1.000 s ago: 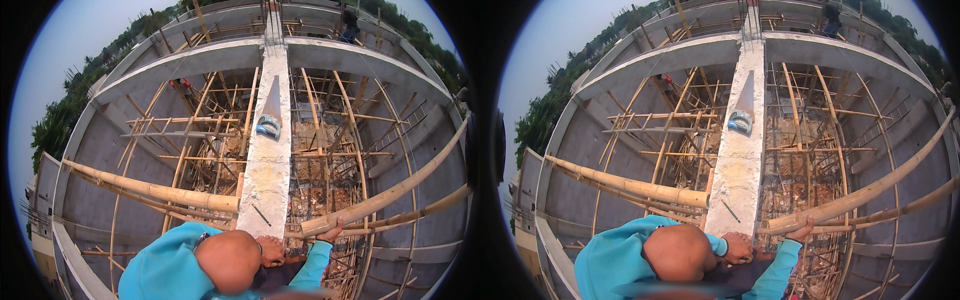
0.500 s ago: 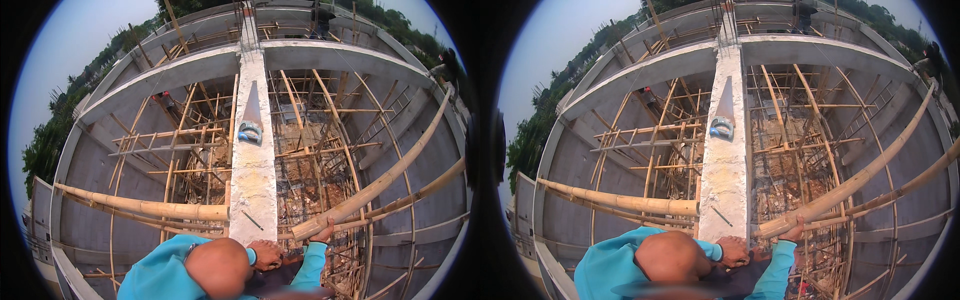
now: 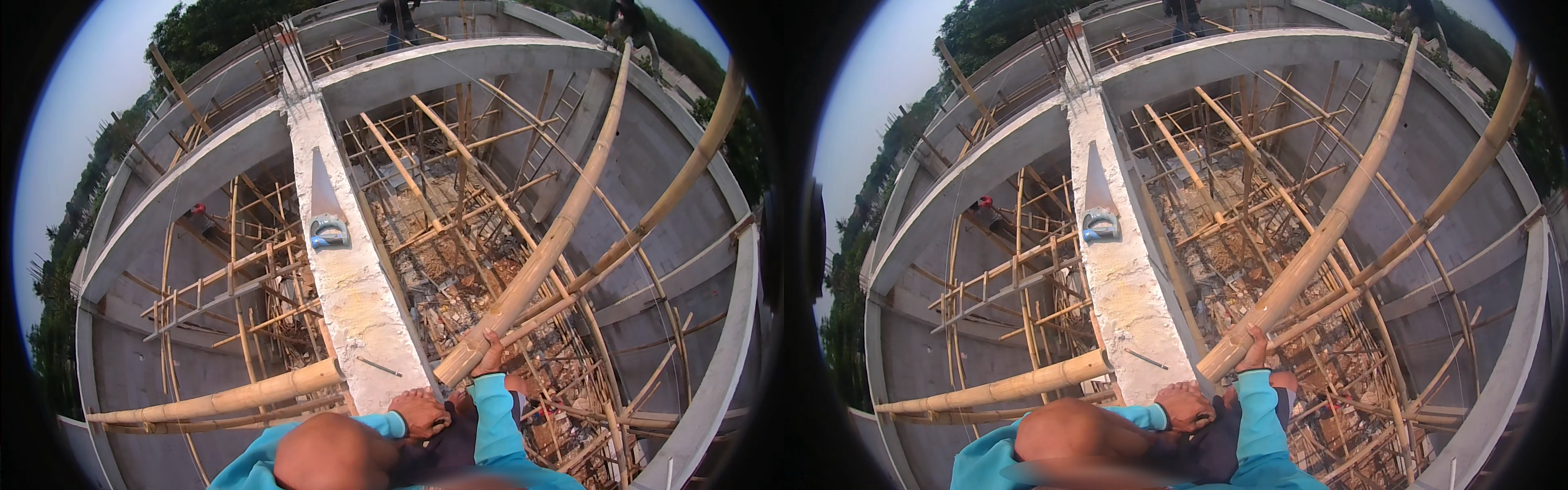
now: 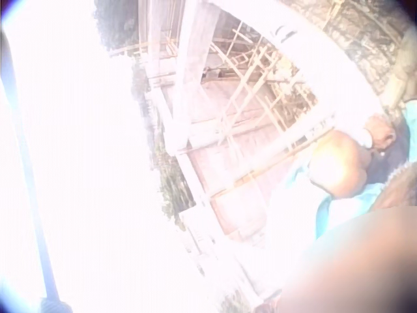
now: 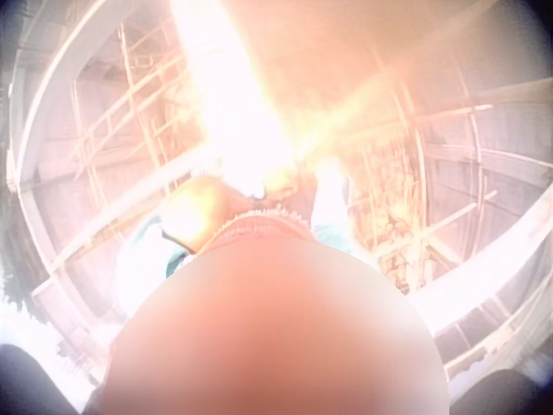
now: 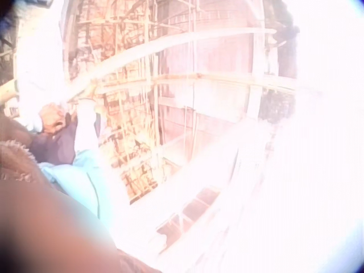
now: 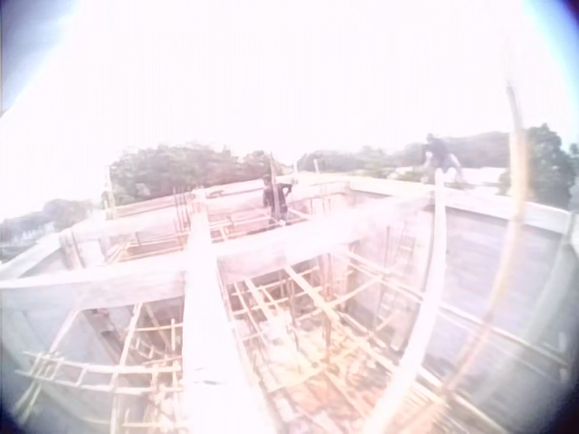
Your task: The person positions a long bamboo pole onto a concrete beam and secures it using a hammer and nail. They then adjust the pole's position to ensure it is properly aligned within the scaffolding structure.
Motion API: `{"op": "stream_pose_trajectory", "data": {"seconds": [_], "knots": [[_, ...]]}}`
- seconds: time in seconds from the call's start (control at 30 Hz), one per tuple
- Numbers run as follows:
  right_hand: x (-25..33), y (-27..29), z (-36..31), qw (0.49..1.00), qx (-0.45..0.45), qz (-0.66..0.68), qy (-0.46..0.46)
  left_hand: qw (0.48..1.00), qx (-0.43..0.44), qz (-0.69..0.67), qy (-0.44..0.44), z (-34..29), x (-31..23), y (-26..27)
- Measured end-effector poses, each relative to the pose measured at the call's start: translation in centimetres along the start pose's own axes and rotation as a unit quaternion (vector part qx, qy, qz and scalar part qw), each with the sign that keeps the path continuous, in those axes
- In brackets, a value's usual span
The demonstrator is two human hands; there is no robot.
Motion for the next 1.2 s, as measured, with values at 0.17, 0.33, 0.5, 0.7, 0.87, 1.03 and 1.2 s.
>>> {"op": "stream_pose_trajectory", "data": {"seconds": [0.17,0.33,0.5,0.7,0.87,1.03,1.2], "knots": [[-0.8,-3.0,-1.3,1.000,-0.003,-0.008,0.010,0.999,-0.019,0.022,-0.018,-0.1,1.1,-1.2],[-2.6,-3.7,-1.8,0.999,-0.030,0.005,-0.010,0.999,-0.006,0.045,-0.027,0.3,1.5,-1.6],[-4.1,-3.0,-2.5,0.997,-0.055,-0.019,-0.045,0.998,0.051,0.016,-0.015,0.7,1.8,-1.7],[-3.4,-2.8,-2.5,0.998,-0.029,-0.001,-0.047,0.999,0.013,0.028,-0.029,1.3,0.8,-1.5],[-3.3,-2.6,-1.1,0.998,-0.023,-0.047,-0.028,0.997,0.008,0.046,-0.061,1.5,1.3,-2.0],[-3.4,-2.0,-1.2,0.997,-0.012,-0.057,-0.056,0.998,-0.049,0.021,-0.040,1.3,2.1,-1.8],[-4.7,-2.0,-2.5,0.997,-0.025,-0.049,-0.062,0.999,0.000,0.001,-0.035,1.1,2.0,-1.9]]}}
Point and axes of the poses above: each hand's wrist, its own z-axis towards the middle knuckle, its own y-axis out of the back of the hand, x = y × z, the point moved 3 cm from there along z, towards the middle knuckle, and after that the axes turned 8 degrees about -z, right-handed, at the moved point
